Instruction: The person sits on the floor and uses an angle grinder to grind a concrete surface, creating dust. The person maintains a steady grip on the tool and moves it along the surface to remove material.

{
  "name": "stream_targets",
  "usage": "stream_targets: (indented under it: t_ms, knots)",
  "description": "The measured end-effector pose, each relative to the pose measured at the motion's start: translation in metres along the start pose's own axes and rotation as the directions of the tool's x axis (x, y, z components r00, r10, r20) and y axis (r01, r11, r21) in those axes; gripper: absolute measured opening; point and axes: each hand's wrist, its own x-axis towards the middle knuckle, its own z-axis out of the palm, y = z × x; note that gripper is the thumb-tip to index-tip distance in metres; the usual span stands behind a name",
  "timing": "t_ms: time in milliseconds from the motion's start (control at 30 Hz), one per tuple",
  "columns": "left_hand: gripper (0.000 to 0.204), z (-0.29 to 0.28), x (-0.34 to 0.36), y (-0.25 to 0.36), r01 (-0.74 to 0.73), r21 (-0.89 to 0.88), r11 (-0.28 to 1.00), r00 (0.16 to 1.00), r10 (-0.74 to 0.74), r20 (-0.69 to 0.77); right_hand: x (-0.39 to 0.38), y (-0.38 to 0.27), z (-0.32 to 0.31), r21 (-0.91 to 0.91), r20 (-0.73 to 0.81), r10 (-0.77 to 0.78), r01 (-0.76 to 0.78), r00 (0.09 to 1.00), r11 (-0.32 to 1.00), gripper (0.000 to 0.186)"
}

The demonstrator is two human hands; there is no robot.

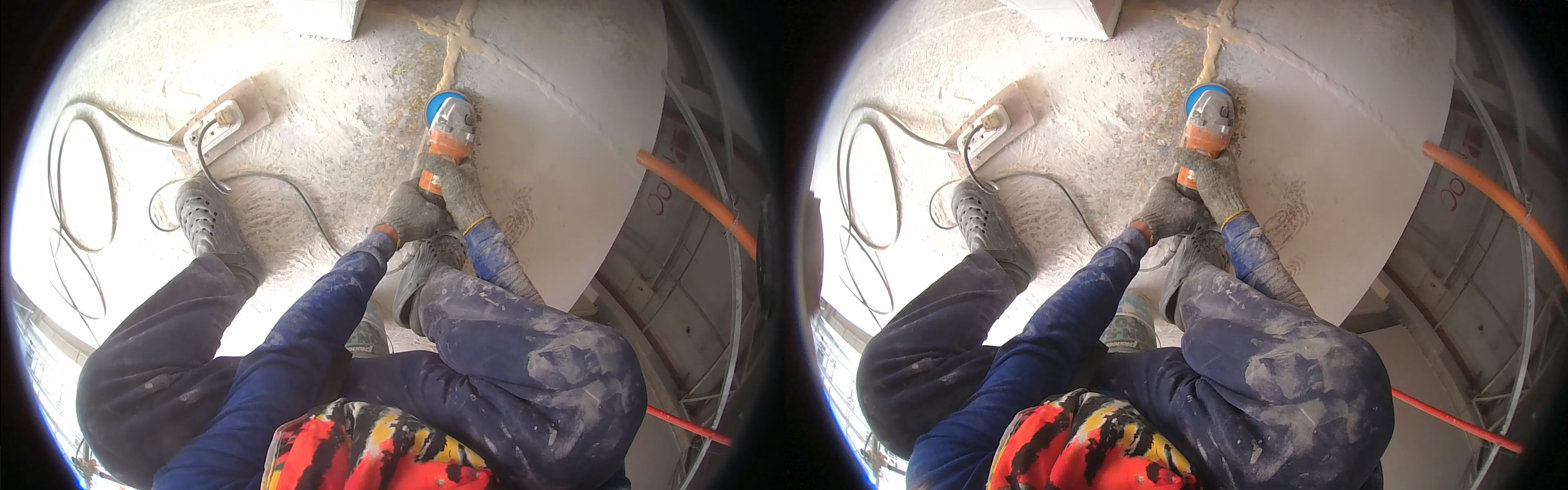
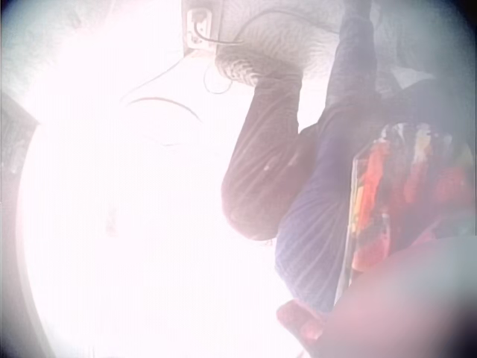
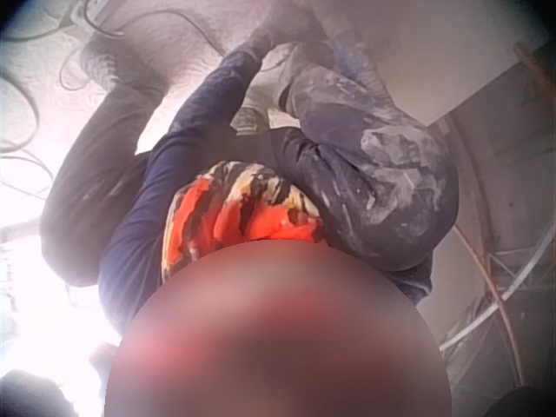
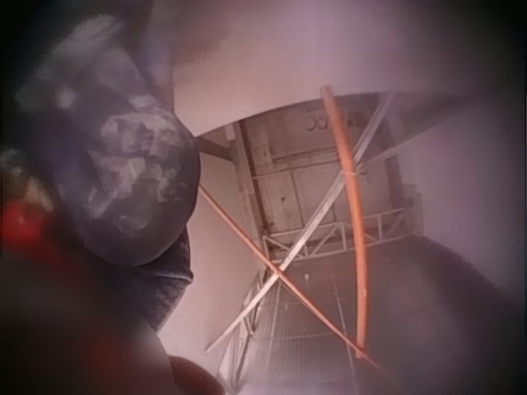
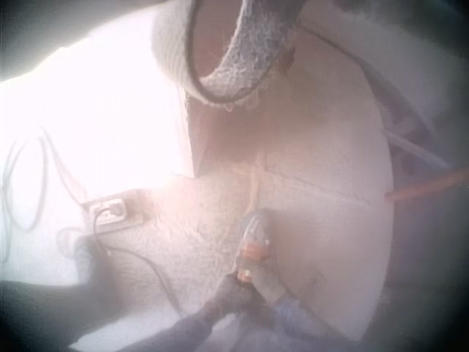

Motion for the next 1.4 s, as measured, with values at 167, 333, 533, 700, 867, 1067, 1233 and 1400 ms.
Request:
stream_targets:
  t_ms: [167,333,533,700,867,1067,1233,1400]
  knots:
    - [0.042,0.001,0.003,-0.001,0.018,0.006,1.000,1.000,-0.018,0.003,-0.001,0.000,-0.001,0.000,-0.003,-0.005,0.005,1.000,1.000,0.048]
    - [0.040,0.004,0.000,0.003,0.044,-0.050,0.998,0.999,-0.044,0.003,0.001,0.001,-0.005,0.007,-0.017,-0.010,0.010,1.000,1.000,0.048]
    - [0.049,0.021,0.001,0.009,-0.019,-0.043,0.999,1.000,0.020,0.023,-0.002,-0.001,-0.021,0.097,-0.091,-0.038,0.047,0.995,0.994,0.048]
    - [0.059,0.024,-0.002,0.014,-0.027,-0.011,1.000,0.999,0.028,0.020,-0.008,-0.001,-0.026,0.214,-0.079,-0.050,0.066,0.996,0.975,0.043]
    - [0.057,0.021,-0.003,0.016,-0.065,-0.074,0.995,0.998,0.064,-0.017,-0.003,-0.003,-0.020,0.186,-0.065,-0.035,0.046,0.997,0.981,0.043]
    - [0.049,0.015,-0.002,0.013,-0.089,-0.047,0.995,0.995,0.087,-0.041,0.006,-0.002,-0.015,0.139,-0.018,-0.055,0.057,0.998,0.989,0.045]
    - [0.048,0.011,-0.003,0.016,-0.061,-0.103,0.993,0.998,0.059,-0.022,0.012,0.000,-0.016,0.096,0.005,-0.014,0.014,1.000,0.995,0.049]
    - [0.046,0.012,-0.004,0.018,-0.064,-0.090,0.994,0.997,0.060,-0.052,0.011,-0.003,-0.013,0.023,0.003,0.009,-0.009,1.000,1.000,0.048]
